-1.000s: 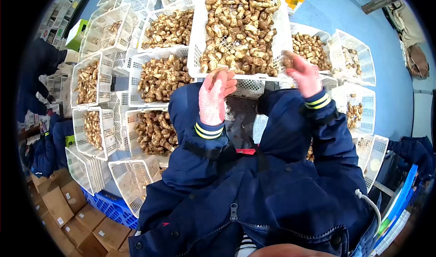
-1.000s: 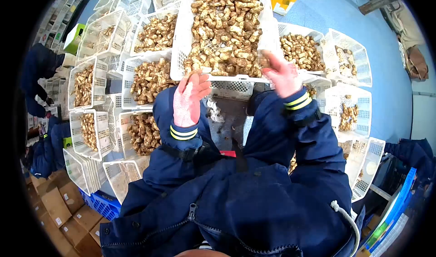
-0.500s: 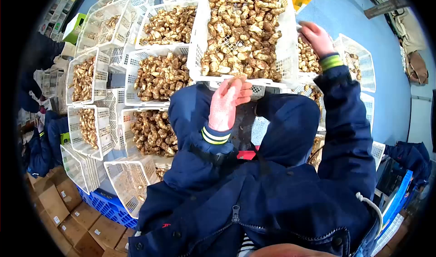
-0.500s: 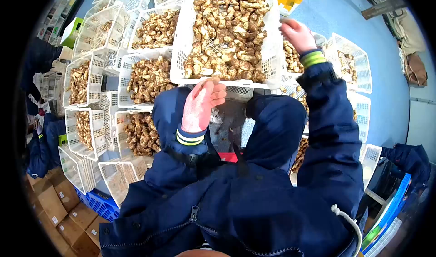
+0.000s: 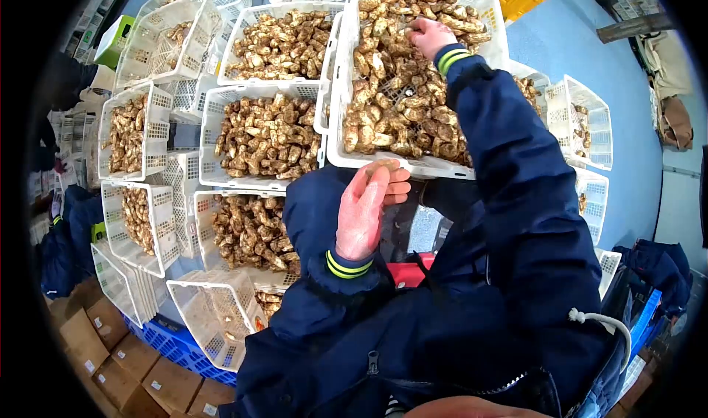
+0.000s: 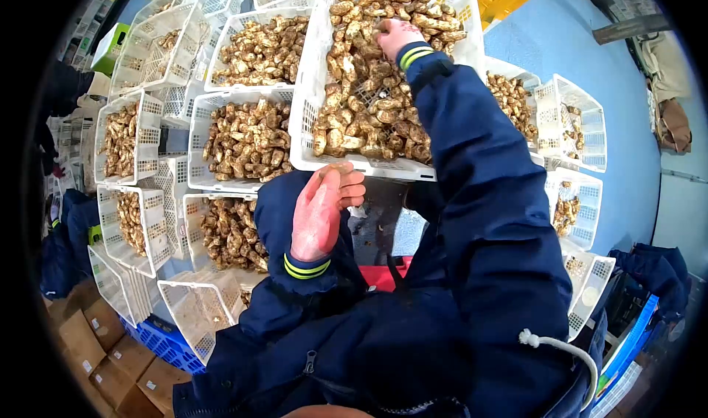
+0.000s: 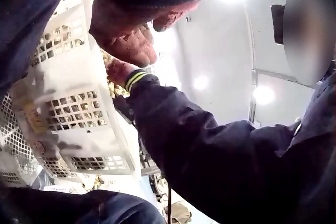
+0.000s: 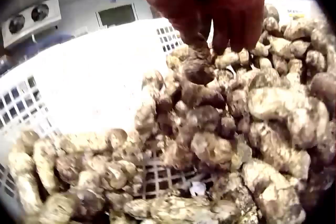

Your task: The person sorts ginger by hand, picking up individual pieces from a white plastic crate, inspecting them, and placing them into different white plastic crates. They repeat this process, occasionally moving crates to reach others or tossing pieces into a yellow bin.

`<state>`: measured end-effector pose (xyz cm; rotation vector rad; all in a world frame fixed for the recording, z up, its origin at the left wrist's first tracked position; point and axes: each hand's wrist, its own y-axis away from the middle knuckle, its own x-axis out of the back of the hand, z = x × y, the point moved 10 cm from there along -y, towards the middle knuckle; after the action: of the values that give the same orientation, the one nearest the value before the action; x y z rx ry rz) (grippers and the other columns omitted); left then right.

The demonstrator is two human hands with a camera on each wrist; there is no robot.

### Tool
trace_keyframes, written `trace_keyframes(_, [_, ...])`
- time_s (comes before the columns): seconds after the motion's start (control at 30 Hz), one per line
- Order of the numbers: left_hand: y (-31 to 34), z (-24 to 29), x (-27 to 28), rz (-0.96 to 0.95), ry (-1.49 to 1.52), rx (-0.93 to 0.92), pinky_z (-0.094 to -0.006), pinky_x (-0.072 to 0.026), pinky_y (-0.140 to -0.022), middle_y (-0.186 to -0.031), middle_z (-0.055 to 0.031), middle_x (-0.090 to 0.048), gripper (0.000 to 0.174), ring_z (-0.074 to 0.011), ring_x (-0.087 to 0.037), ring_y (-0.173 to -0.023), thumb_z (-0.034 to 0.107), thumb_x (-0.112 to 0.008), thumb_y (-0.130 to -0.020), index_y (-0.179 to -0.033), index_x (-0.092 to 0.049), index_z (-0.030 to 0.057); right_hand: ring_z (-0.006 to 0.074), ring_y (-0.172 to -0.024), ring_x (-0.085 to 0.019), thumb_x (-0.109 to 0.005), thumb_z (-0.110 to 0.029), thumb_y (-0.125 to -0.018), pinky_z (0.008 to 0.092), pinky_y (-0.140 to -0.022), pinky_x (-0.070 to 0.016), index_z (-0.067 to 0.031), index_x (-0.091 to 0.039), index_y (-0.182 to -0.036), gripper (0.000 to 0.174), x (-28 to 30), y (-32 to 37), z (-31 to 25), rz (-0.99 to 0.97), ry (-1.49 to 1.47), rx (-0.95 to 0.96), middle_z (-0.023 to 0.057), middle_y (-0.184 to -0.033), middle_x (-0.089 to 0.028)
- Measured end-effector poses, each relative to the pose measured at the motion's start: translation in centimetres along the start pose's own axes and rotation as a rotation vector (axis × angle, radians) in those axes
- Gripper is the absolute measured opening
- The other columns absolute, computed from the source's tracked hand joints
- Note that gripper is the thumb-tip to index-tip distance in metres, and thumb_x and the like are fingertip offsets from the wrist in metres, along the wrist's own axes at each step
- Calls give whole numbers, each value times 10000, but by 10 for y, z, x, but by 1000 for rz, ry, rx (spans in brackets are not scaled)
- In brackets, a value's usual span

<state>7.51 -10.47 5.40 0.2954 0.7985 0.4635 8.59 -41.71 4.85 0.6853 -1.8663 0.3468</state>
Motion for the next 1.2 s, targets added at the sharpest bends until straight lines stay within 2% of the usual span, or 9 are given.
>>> trace_keyframes(0.17, [12,-7,-27,-94,15,-5,-262,-452,-728,-927,-86,-596,329,-135,-569,-797,267,-487,-893,-1074,-507,-8,252,-1061,-504,-469,-131,-881,451,-929,-390,-45,-449,-1155,289,31,72,0,-258,-1819,18,67,-1031,-560])
trace_keyframes(0.3, [27,-19,-49,-168,0,16,-270,-455,-728,-922,-90,-597,331,-141,-570,-793,279,-492,-888,-1061,-511,-3,252,-1077,-490,-492,-93,-853,431,-988,-317,-70,-350,-1278,448,59,143,-41,-508,-1943,288,83,-1104,-531])
trace_keyframes(0.53, [47,-29,-74,-267,-47,41,-295,-459,-729,-954,-111,-591,358,-166,-572,-809,293,-484,-890,-1087,-496,-5,296,-1025,-516,-543,-121,-803,413,-899,-406,25,-262,-1306,595,143,213,31,-9,-1475,128,190,-1145,-494])
trace_keyframes(0.67, [44,-31,-72,-276,-23,60,-294,-460,-730,-956,-107,-592,366,-168,-574,-805,298,-491,-886,-1086,-496,-9,247,-1008,-531,-524,-79,-770,352,-901,-408,31,-331,-1284,560,116,244,156,-61,-1248,-2,175,-1142,-517])
trace_keyframes(0.73, [41,-33,-69,-275,12,40,-296,-461,-729,-950,-107,-594,359,-169,-576,-807,296,-488,-888,-1082,-500,-5,185,-1013,-524,-576,-133,-768,299,-861,-417,36,-382,-1253,549,73,269,231,-125,-858,-358,144,-1149,-523])
trace_keyframes(0.8, [36,-44,-65,-256,8,113,-296,-462,-730,-947,-107,-597,345,-168,-578,-808,289,-483,-890,-1079,-504,0,179,-1005,-520,-592,-176,-780,281,-855,-417,25,-400,-1244,541,77,259,239,-89,-264,-314,145,-1132,-532])
trace_keyframes(0.9, [32,-47,-66,-253,5,121,-296,-459,-733,-949,-108,-597,348,-167,-577,-805,293,-485,-888,-1080,-505,4,158,-933,-553,-557,-212,-813,274,-808,-436,-2,-502,-1150,401,101,197,140,16,-538,-20,110,-1060,-583])
trace_keyframes(1.07, [25,-33,-52,-193,5,95,-290,-455,-731,-948,-110,-587,375,-167,-570,-807,305,-490,-885,-1090,-492,-9,208,-914,-586,-497,-257,-803,312,-813,-438,-80,-554,-1091,342,5,109,-6,-376,73,263,103,-940,-629])
trace_keyframes(1.2, [20,-14,-33,-135,1,56,-287,-455,-726,-950,-112,-584,381,-161,-567,-802,307,-482,-888,-1090,-487,-15,271,-953,-560,-557,-264,-759,352,-833,-438,-94,-517,-1121,402,-92,92,-10,-527,621,401,130,-1047,-583])
